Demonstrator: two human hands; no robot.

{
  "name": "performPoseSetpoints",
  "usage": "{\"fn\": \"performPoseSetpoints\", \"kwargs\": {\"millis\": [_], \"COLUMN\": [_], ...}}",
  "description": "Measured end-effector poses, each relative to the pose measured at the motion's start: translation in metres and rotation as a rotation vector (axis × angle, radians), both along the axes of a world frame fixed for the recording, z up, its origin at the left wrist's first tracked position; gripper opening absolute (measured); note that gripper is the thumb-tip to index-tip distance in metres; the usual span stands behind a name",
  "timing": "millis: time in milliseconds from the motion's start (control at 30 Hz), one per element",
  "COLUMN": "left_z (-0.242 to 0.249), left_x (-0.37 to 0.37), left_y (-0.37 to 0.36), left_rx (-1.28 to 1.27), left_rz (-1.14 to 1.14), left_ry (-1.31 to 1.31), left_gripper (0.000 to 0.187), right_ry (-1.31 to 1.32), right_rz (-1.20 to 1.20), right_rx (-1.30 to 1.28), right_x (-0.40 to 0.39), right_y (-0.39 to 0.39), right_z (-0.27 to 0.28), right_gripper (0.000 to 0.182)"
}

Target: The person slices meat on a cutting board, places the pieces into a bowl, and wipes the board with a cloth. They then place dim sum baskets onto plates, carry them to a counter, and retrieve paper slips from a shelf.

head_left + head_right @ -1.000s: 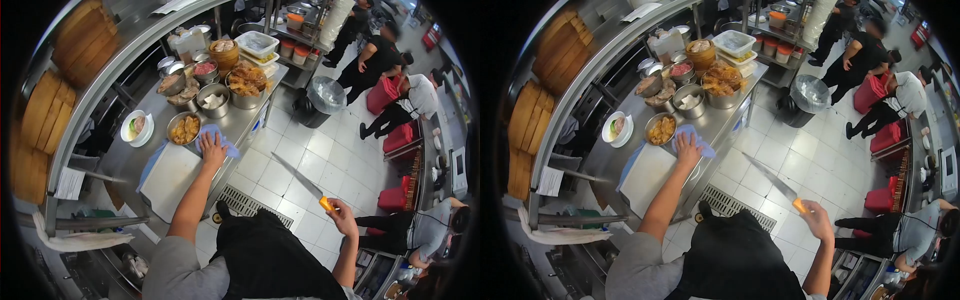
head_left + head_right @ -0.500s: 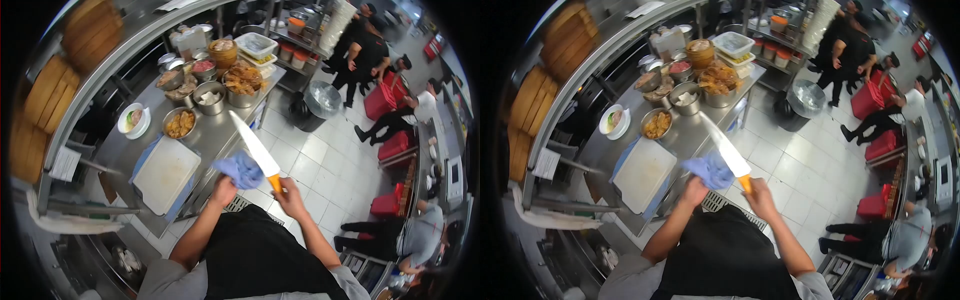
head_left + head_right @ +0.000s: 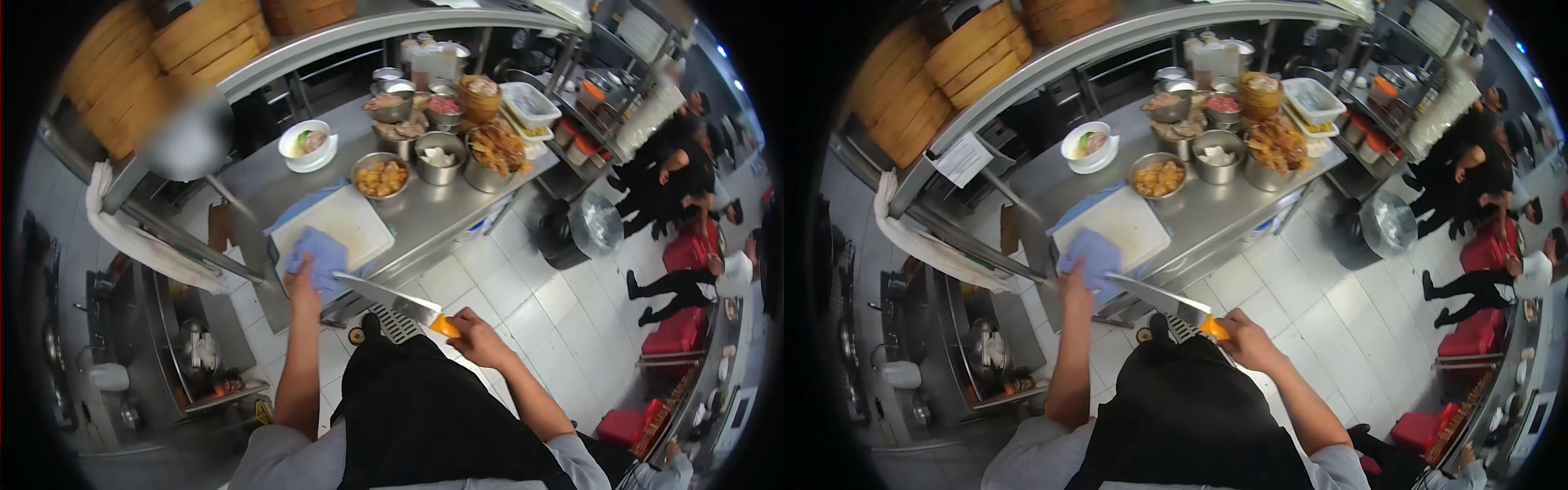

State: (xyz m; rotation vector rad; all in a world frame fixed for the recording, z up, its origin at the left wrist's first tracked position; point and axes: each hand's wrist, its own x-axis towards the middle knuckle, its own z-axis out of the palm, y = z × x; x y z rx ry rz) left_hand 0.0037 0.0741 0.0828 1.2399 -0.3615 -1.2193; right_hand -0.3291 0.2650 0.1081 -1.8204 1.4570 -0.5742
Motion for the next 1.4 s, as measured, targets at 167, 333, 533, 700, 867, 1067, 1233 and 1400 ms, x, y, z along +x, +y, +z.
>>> {"fn": "performPoseSetpoints", "kwargs": {"millis": [167, 333, 533, 700, 867, 1067, 1233, 1400], "left_z": [-0.05, -0.089, -0.056, -0.046, -0.009, 0.015, 0.007, -0.002], "left_x": [0.097, 0.1, 0.114, 0.098, 0.055, 0.018, 0.016, 0.053], "left_y": [-0.049, -0.055, -0.15, -0.283, -0.341, -0.345, -0.242, -0.134], "left_rx": [-0.461, -0.42, -0.231, -0.384, -0.507, -0.57, -0.628, -0.646], "left_rz": [-0.035, -0.534, -0.4, -0.283, -0.298, -0.507, -0.602, -0.614], "left_ry": [-0.703, -1.077, -0.959, -1.219, -1.581, -1.588, -1.34, -1.577], "left_gripper": [0.053, 0.06, 0.05, 0.023, 0.015, 0.018, 0.019, 0.026], "right_ry": [-0.015, -0.025, 0.144, 0.245, 0.208, 0.087, 0.004, -0.054], "right_rz": [-0.169, -0.212, -0.153, -0.182, -0.412, -0.558, -0.695, -0.685], "right_rx": [-0.062, -0.223, -0.258, -0.294, -0.343, -0.249, -0.15, -0.118], "right_x": [0.017, 0.095, 0.154, 0.162, 0.15, 0.129, 0.127, 0.115], "right_y": [-0.067, -0.174, -0.251, -0.259, -0.231, -0.161, -0.11, -0.076], "right_z": [-0.03, -0.076, -0.114, -0.11, -0.084, -0.057, -0.06, -0.073], "right_gripper": [0.044, 0.04, 0.038, 0.039, 0.043, 0.045, 0.039, 0.037]}}
